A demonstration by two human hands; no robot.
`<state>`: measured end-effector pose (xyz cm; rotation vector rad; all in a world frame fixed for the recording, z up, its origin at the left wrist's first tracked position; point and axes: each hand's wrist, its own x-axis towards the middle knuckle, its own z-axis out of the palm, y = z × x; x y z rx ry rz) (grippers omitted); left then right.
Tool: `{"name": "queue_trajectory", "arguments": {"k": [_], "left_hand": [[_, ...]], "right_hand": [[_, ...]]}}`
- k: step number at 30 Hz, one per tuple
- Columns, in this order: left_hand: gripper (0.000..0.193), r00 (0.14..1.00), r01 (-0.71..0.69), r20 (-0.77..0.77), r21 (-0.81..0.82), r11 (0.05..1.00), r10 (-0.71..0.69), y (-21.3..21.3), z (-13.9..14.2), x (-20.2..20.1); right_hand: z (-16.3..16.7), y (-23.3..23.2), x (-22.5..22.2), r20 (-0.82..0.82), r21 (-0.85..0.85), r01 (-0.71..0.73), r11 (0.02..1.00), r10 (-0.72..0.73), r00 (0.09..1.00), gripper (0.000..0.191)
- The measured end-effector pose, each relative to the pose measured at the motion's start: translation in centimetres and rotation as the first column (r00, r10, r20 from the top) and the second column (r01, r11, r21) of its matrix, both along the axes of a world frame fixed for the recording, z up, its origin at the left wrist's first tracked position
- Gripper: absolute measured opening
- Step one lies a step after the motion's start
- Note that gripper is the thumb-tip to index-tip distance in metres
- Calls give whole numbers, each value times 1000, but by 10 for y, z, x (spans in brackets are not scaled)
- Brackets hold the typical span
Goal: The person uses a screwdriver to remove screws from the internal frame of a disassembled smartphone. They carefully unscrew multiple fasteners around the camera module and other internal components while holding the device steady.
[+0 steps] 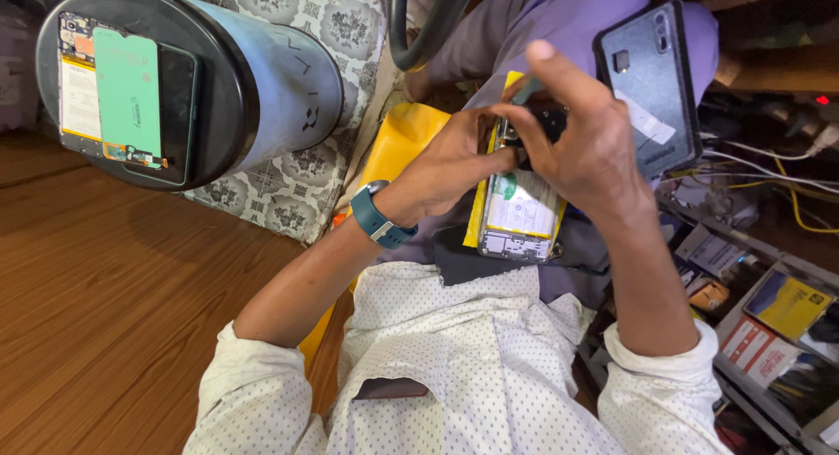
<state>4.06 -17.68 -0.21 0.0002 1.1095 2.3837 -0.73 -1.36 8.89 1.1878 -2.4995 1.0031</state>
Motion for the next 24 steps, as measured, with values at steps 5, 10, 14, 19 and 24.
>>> {"name": "queue_trajectory", "arguments": {"k": [5, 10, 14, 19, 24], "left_hand": [[46, 998, 27, -47, -98, 995, -32, 1, -1, -1], [47, 999, 28, -31, -90, 996, -31, 1, -4, 0], [50, 999, 16, 33, -102, 995, -13, 5, -1, -1], [46, 998, 63, -4, -171, 983, -65, 4, 9, 0], [44, 997, 56, 64, -81, 995, -51, 7, 13, 0]], "right_hand": [[1, 0, -2, 162, -154, -42, 987, 68, 984, 76], [-10, 6, -1, 137, -111, -15, 994, 30, 990, 81], [-13, 10, 4, 161, -103, -4, 995, 21, 987, 76], [-12, 11, 9, 185, -73, 158, 985, -142, 972, 67], [-8, 13, 17, 235, -33, 208, 978, -195, 952, 59]]}}
